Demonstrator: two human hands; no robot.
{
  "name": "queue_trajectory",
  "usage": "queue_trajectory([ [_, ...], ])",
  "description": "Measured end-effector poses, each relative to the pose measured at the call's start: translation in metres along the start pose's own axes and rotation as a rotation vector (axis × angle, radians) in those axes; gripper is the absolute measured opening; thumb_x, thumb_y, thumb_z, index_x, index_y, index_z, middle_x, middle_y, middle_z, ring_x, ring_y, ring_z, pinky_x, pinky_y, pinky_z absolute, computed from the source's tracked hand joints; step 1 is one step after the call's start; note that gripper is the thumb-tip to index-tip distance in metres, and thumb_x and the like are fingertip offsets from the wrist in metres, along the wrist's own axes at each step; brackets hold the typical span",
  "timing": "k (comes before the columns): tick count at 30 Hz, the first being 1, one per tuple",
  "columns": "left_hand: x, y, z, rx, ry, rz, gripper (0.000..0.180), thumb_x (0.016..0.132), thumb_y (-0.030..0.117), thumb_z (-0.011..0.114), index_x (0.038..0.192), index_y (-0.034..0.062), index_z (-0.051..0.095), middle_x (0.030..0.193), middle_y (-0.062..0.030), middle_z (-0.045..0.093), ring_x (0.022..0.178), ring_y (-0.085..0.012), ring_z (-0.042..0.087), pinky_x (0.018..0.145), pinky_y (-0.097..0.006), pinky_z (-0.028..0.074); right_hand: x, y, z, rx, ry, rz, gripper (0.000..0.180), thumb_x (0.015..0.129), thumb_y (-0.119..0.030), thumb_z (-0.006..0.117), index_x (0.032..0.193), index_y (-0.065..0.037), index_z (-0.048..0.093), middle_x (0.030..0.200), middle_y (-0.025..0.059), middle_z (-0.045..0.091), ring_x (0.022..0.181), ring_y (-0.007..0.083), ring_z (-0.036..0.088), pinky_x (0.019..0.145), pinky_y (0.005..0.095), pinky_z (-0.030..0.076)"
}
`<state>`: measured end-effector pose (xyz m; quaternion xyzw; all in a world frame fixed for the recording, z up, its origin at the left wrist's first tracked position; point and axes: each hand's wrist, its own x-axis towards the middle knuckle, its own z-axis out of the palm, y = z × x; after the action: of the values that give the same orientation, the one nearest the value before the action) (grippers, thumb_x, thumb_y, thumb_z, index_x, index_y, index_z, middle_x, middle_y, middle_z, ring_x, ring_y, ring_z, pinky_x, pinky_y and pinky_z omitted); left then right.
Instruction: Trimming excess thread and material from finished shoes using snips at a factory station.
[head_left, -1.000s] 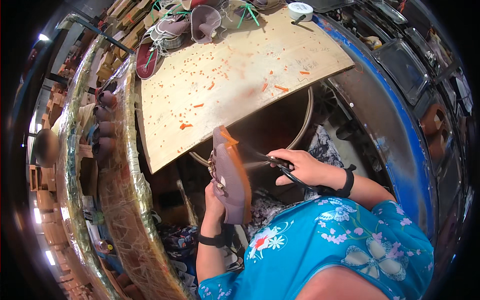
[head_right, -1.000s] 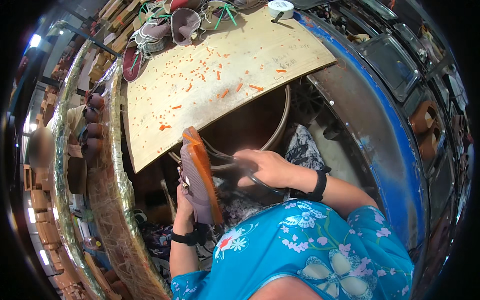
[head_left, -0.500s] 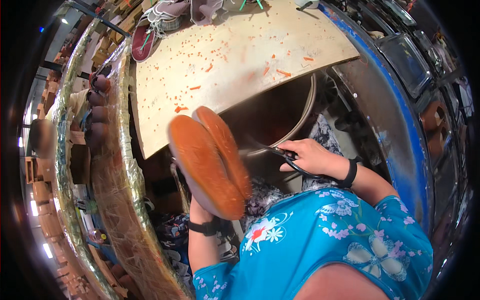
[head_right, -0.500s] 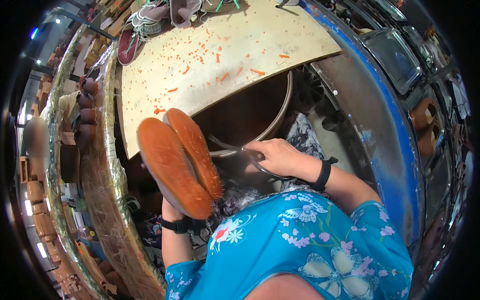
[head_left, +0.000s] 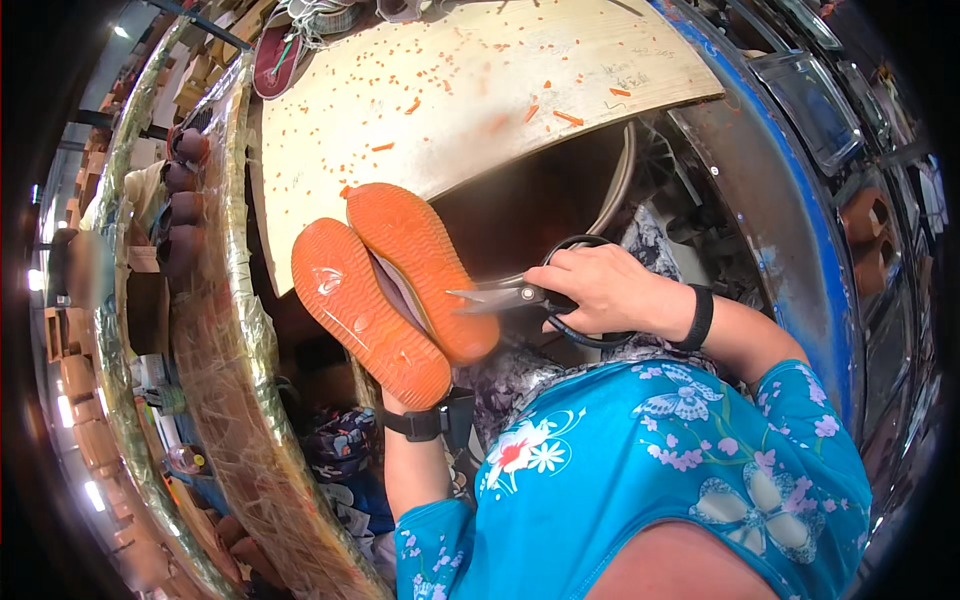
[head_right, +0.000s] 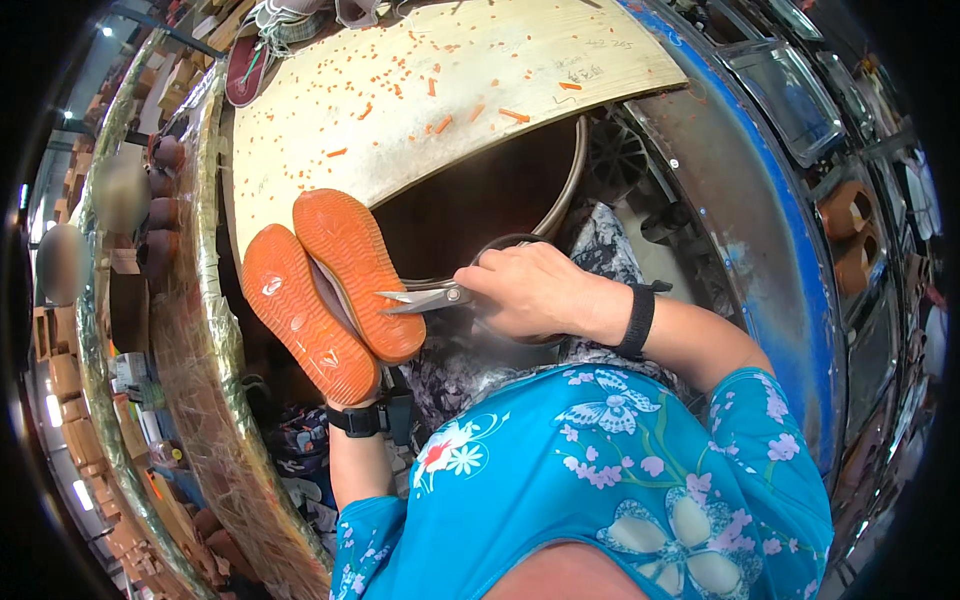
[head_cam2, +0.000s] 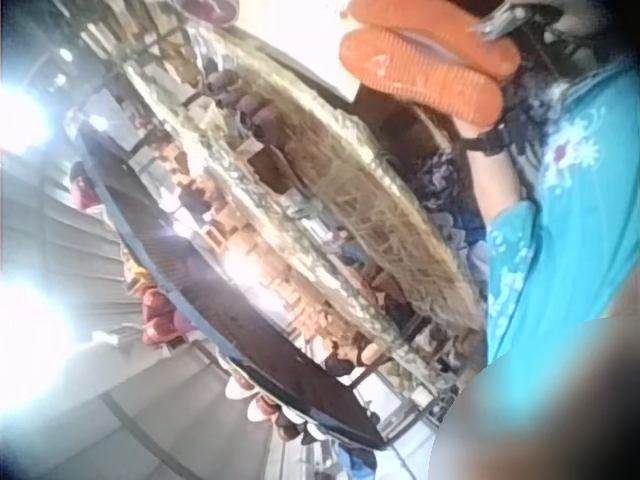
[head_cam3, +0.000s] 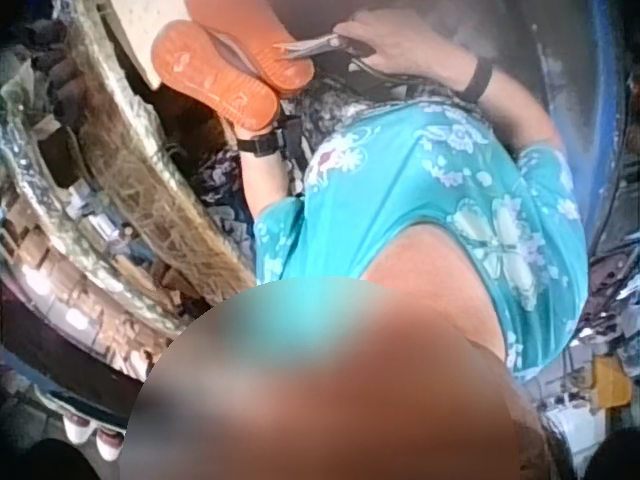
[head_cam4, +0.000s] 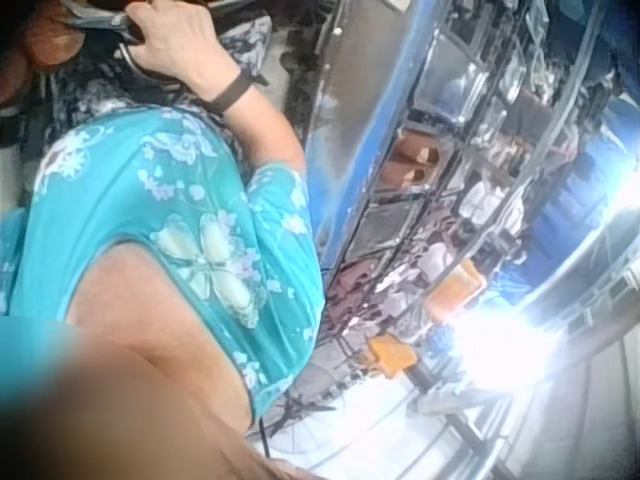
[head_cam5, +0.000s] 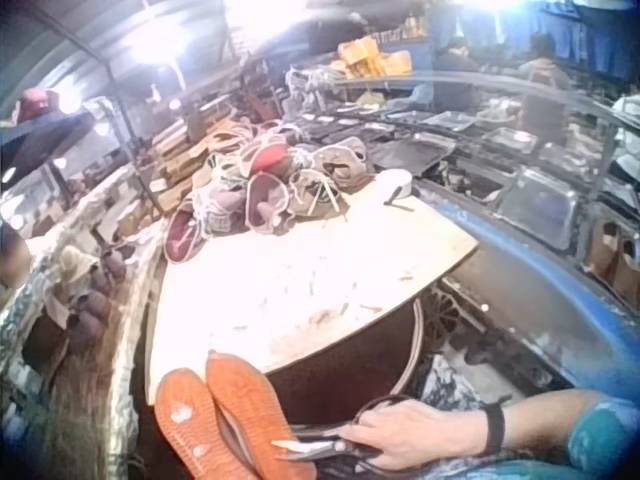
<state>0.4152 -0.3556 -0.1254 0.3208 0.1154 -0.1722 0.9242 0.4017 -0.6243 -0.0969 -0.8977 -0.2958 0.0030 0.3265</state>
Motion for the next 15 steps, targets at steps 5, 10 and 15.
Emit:
queue_trajectory([
  [5,0.024,-0.009,-0.005,-0.095,-0.004,0.115,0.052,0.095,0.043,0.043,0.135,0.0098,0.038,0.133,-0.0067,0.047,0.12,-0.0224,0.046,0.103,-0.037,0.038,-0.008,0.008,0.015,-0.032,-0.084,0.019,0.033,0.072,-0.022,0.066,0.101,-0.007,0.057,0.072,0.0139,0.058,0.069,0.0338,0.061,0.063,0.0415,0.051],
  [10,0.04,-0.008,-0.004,-0.189,-0.044,0.211,0.052,0.095,0.044,0.043,0.135,0.0104,0.039,0.133,-0.0063,0.047,0.12,-0.022,0.046,0.104,-0.037,0.036,-0.015,0.011,0.017,0.107,-0.196,0.155,0.037,0.074,-0.028,0.069,0.102,-0.006,0.058,0.079,0.0137,0.062,0.072,0.0331,0.062,0.064,0.0413,0.05],
  [15,0.039,0.0,-0.005,-0.156,-0.087,0.253,0.05,0.095,0.039,0.047,0.134,0.0093,0.04,0.131,-0.0046,0.048,0.12,-0.0193,0.045,0.103,-0.035,0.036,0.004,-0.002,-0.001,0.142,-0.198,0.148,0.045,0.07,-0.029,0.072,0.108,-0.007,0.058,0.083,0.0118,0.062,0.076,0.0314,0.062,0.065,0.0407,0.049],
])
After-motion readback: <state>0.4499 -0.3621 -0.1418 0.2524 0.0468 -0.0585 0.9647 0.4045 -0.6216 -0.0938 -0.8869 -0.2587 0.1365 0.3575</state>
